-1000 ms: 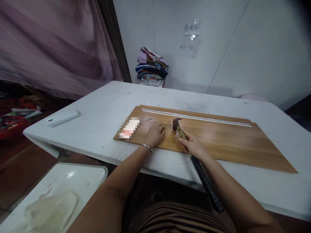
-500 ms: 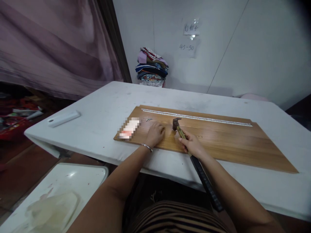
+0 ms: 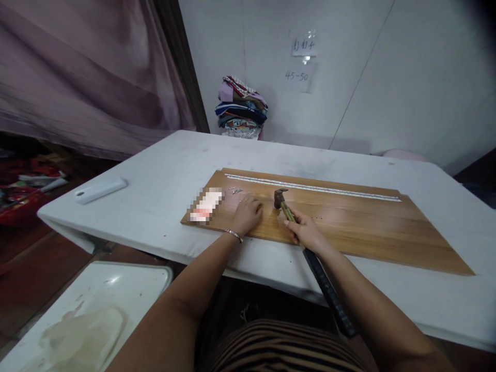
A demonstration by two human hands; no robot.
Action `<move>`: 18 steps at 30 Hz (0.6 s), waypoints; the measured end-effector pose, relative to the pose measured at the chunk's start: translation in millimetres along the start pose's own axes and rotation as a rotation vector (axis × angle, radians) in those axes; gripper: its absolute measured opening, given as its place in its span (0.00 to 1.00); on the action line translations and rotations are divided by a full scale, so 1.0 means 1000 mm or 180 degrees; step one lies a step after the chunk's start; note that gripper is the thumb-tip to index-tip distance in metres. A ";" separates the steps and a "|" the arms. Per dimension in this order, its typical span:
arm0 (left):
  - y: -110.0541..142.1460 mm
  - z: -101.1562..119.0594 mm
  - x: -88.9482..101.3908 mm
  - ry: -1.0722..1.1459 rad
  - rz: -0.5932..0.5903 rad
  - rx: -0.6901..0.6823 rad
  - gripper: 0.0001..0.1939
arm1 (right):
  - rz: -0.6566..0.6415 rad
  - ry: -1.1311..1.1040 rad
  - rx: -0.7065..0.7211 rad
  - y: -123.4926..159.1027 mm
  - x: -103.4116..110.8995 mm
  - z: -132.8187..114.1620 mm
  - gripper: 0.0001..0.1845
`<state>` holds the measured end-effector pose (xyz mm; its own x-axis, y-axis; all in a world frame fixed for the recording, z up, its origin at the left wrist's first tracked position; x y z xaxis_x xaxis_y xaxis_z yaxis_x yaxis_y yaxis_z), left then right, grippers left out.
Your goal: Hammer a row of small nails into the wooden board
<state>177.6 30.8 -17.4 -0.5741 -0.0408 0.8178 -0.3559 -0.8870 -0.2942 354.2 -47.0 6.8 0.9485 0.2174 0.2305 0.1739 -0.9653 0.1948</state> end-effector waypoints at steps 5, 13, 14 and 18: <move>0.001 0.000 0.001 -0.0012 0.0048 -0.0010 0.11 | 0.0062 -0.0012 -0.0010 0.000 0.003 0.002 0.45; 0.001 -0.002 0.000 -0.0066 0.0062 0.0019 0.12 | 0.0057 0.0026 0.0023 -0.001 0.003 0.001 0.43; 0.001 -0.001 0.000 -0.0060 0.0055 0.0011 0.12 | 0.0043 0.0025 0.0023 -0.001 0.002 0.001 0.44; 0.001 0.002 0.002 -0.0020 0.0032 -0.0013 0.12 | 0.0011 0.0003 0.0036 0.000 0.000 0.001 0.44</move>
<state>177.2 28.7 -15.2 -0.5729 -0.0528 0.8179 -0.3533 -0.8846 -0.3045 354.6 -46.5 6.0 0.9488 0.2143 0.2321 0.1737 -0.9676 0.1833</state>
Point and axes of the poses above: each hand's wrist, its own y-axis away from the middle knuckle, its own x-axis out of the back of the hand, z = x × y, the point moved 8 cm from there along -y, towards the middle knuckle, and after that the axes turned 7 degrees about y, right-handed, at the moved point
